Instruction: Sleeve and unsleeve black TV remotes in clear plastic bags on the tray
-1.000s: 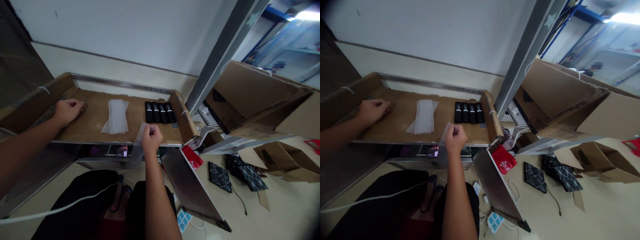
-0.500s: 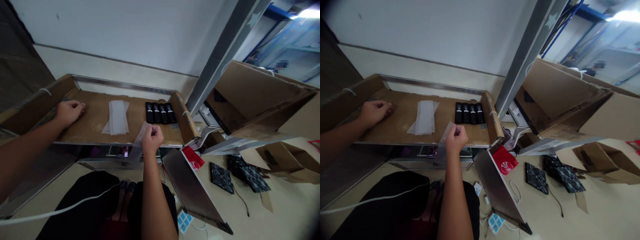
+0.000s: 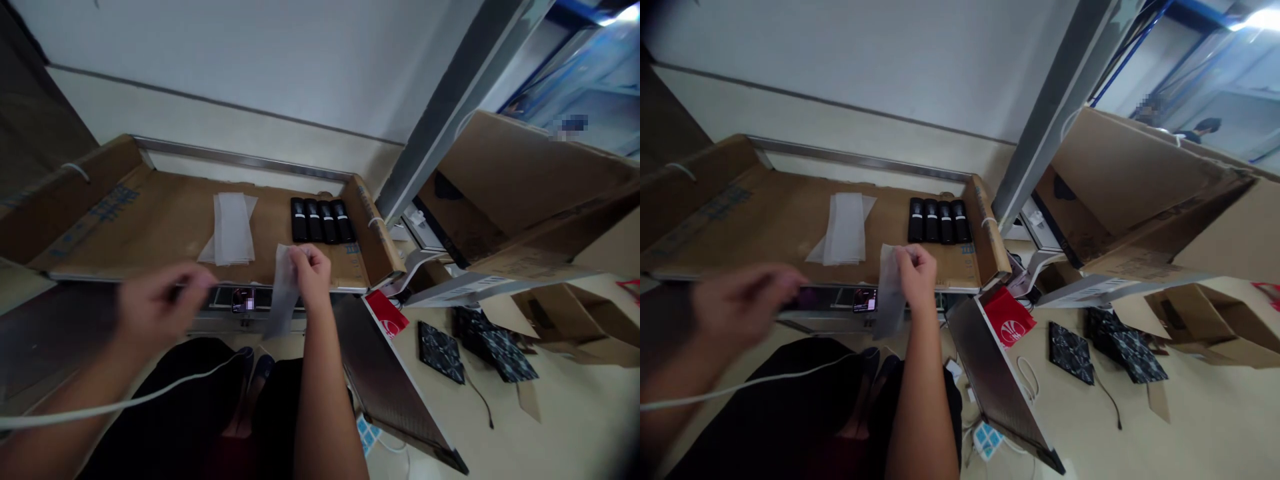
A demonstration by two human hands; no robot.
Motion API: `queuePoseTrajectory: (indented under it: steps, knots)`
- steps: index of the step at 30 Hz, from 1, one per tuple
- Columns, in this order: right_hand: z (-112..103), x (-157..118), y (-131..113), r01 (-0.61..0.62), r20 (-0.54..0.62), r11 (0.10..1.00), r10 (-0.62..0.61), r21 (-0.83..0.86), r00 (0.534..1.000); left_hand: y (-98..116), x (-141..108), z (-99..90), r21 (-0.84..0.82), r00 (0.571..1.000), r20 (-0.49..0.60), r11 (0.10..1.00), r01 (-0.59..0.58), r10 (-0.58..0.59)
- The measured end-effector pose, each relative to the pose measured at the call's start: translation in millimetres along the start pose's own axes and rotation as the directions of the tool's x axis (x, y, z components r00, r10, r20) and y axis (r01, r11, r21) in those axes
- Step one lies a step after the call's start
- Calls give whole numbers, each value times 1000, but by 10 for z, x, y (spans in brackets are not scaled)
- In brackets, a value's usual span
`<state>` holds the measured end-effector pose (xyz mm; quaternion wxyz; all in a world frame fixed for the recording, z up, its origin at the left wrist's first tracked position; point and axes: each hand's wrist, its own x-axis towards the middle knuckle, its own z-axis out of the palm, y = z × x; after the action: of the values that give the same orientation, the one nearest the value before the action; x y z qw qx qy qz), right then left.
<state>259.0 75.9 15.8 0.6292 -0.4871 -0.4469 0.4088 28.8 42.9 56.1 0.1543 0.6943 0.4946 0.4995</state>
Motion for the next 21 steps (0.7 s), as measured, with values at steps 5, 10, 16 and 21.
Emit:
queuePoseTrajectory:
  steps: [5, 10, 16, 21]
  knots:
    - [-413, -94, -119, -135, 153, 986, 120, 95, 981, 452, -438, 970, -213, 906, 390, 941, 263, -165]
    - [-702, -347, -247, -141, 246, 988, 121, 65, 962, 500, -581, 1478, -330, 791, 598, 860, 390, -129]
    - [-663, -449, -353, -78, 381, 995, 97, -65, 919, 439, -715, 1482, -478, 902, 423, 823, 306, -89]
    - [-624, -442, -419, -111, 402, 984, 159, -140, 902, 385, -740, 1538, -525, 929, 347, 795, 305, -127]
